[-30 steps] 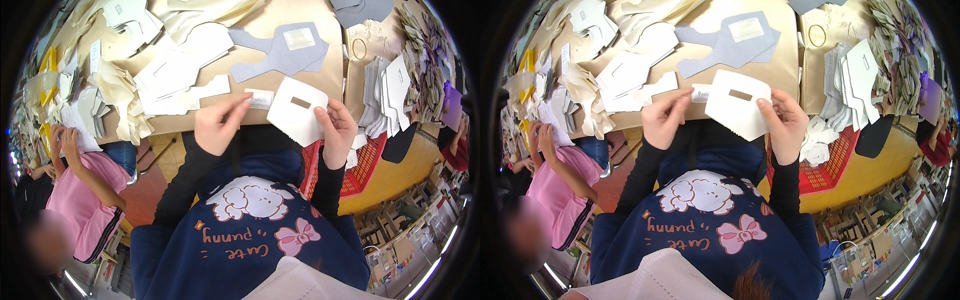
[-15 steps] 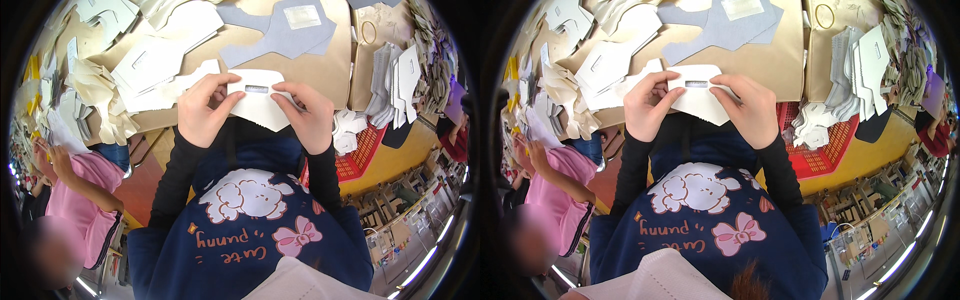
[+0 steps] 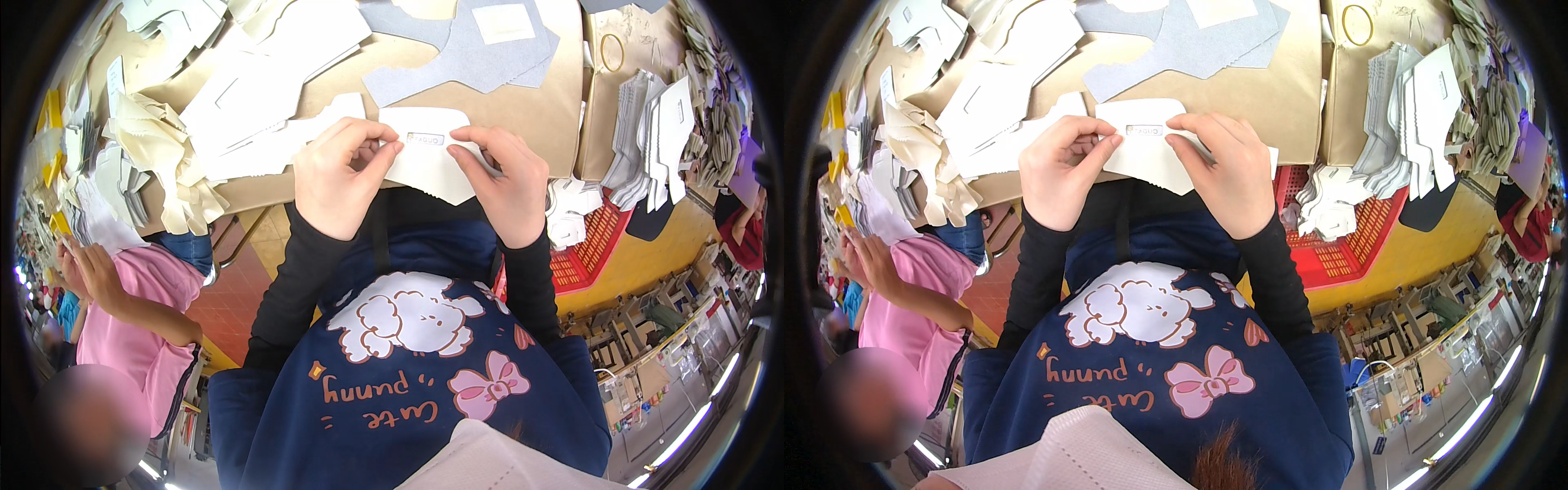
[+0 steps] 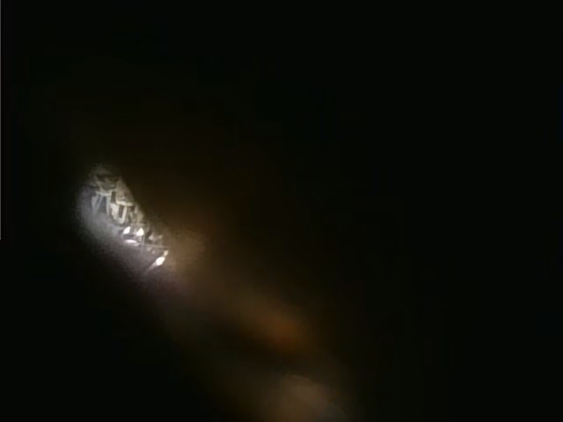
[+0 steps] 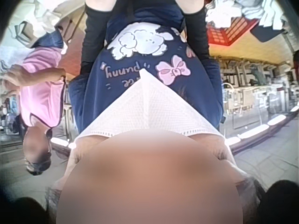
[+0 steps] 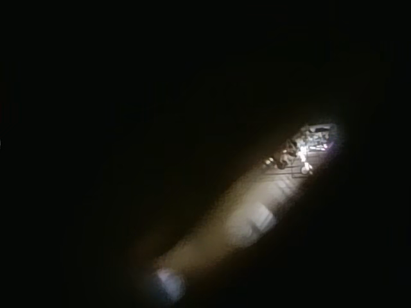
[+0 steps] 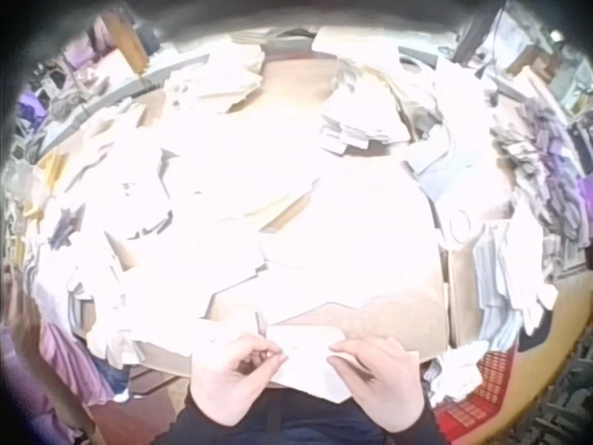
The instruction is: The person repeatedly picks up small white paper cutouts and aligns them with a grey template on the table, then places them into a red basket. The process is repetitive and involves handling multiple identical paper pieces.
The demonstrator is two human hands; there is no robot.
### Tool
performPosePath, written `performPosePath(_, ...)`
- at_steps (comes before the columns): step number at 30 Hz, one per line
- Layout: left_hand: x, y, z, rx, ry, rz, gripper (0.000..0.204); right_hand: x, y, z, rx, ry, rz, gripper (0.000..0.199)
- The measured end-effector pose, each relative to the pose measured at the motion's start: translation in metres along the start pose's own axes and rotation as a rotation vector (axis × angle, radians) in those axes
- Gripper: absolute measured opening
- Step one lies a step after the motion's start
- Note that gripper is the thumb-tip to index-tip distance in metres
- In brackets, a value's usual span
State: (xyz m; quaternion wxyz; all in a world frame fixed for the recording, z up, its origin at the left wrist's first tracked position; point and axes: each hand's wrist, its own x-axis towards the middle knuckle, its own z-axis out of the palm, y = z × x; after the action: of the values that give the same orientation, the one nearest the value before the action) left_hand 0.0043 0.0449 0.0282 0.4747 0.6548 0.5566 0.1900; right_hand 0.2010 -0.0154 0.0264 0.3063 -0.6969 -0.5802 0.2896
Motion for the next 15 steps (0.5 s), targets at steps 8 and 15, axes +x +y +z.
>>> performPosePath(8, 0.0016, -0.0002, -0.0004, -0.032, -0.023, -0.052, 0.011, -0.0001, 0.0008, 0.001, -0.001, 0.0, -0.006, 0.019)
performPosePath(15, 0.0014, 0.0011, -0.0003, -0.041, -0.023, -0.072, 0.011, -0.0003, 0.0009, 0.0004, -0.026, -0.044, -0.002, 0.016)
